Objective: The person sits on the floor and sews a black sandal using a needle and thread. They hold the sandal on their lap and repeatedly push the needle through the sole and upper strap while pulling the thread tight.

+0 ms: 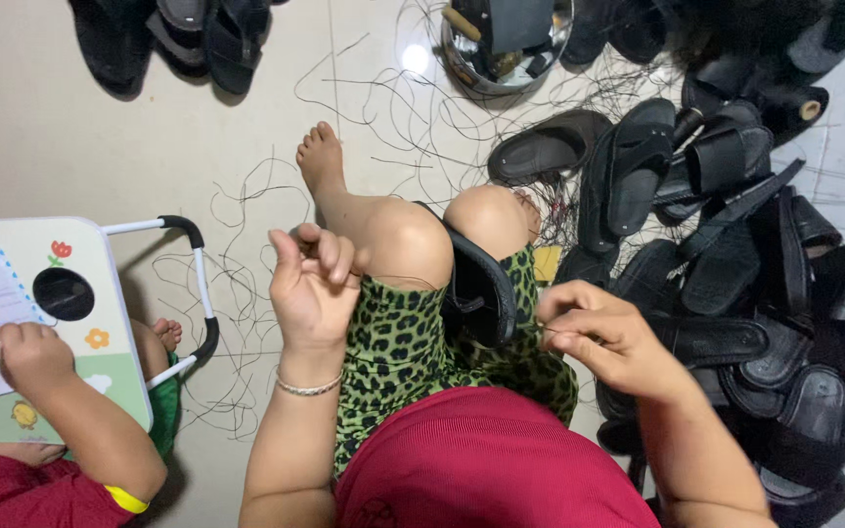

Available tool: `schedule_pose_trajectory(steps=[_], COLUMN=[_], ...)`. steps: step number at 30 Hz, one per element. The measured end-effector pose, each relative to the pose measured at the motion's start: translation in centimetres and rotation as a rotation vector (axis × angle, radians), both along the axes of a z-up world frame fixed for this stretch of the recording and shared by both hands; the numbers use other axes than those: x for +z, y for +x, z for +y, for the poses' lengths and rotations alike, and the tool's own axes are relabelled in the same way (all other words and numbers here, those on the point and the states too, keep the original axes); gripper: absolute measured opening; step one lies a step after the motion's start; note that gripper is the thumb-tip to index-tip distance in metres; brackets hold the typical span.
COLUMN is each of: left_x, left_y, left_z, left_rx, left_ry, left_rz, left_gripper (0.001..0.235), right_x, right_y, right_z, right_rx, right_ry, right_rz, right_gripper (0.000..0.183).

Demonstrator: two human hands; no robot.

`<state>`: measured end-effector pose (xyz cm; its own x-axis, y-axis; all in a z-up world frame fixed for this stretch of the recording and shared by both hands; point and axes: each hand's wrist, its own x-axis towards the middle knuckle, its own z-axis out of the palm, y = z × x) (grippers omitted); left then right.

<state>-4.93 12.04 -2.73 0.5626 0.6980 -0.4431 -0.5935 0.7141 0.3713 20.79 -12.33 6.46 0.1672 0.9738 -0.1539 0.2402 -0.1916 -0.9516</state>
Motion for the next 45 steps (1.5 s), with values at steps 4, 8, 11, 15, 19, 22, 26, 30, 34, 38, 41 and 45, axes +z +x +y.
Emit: schedule_pose_trajectory(steps=[4, 8, 11, 15, 19, 22, 26, 30, 34, 38, 41, 45], left_x=[-4.8, -6.4, -3.7, 1.9, 3.6, -0.6, -1.2, -0.2, -0.3, -0.1, -1.5, -4.3], left_y=[-0.8, -0.4, 1.8, 5.5, 3.8, -2.0, -5.2, -4.4, -4.5, -6.2, -8.9, -13.0], left_z=[-0.1, -1.5, -4.7, -10.9, -9.6, -5.9, -4.8, -6.8, -7.0, -5.9, -4.2, -0.4], left_rx=[-0.07, -0.06, -0.04, -0.226, -0.376, -0.202, -0.04, -0.081, -0.134, -0.157, -0.187, -0.48], left_ry=[-0.051, 0.09, 0.31, 0.544, 0.736, 0.258, 0.173, 0.156, 0.151, 0.151, 0.177, 0.982], left_rz=[-0.004, 0.153, 0.227, 0.219, 0.194, 0.056, 0.04, -0.033, -0.053, -0.017, 0.132, 1.699], left_gripper=[0.051, 0.052, 0.042, 0.021, 0.03, 0.045, 0.034, 0.035, 0.035, 0.036, 0.033, 0.037], right_x=[-3.4, -8.3, -3.9, 2.5, 4.5, 1.9, -0.8, -2.9, -5.2, -4.4, -3.3, -4.0], right_y=[-3.3, -2.0, -1.6, -3.4, -4.3, -3.3, -4.1, -4.4, -4.4, -4.6, -3.6, 0.9], right_z=[2.4, 0.3, 1.2, 3.4, 5.3, 6.4, 5.7, 1.1, -1.8, -0.4, -0.4, -4.5], right_rx=[-0.172, -0.518, -0.511, -0.119, -0.092, -0.175, 0.015, -0.229, -0.328, -0.251, -0.237, -0.446], right_ry=[0.301, 0.142, 0.143, 0.462, 0.437, 0.258, -0.497, -0.124, 0.126, 0.2, 0.084, -0.086], right_rz=[0.584, 0.853, 0.608, 0.138, -0.144, -0.479, -0.549, -0.389, -0.458, -0.504, -0.394, 0.014], right_gripper=[0.054, 0.052, 0.05, 0.024, 0.014, 0.021, 0.04, 0.034, 0.028, 0.026, 0.031, 0.073])
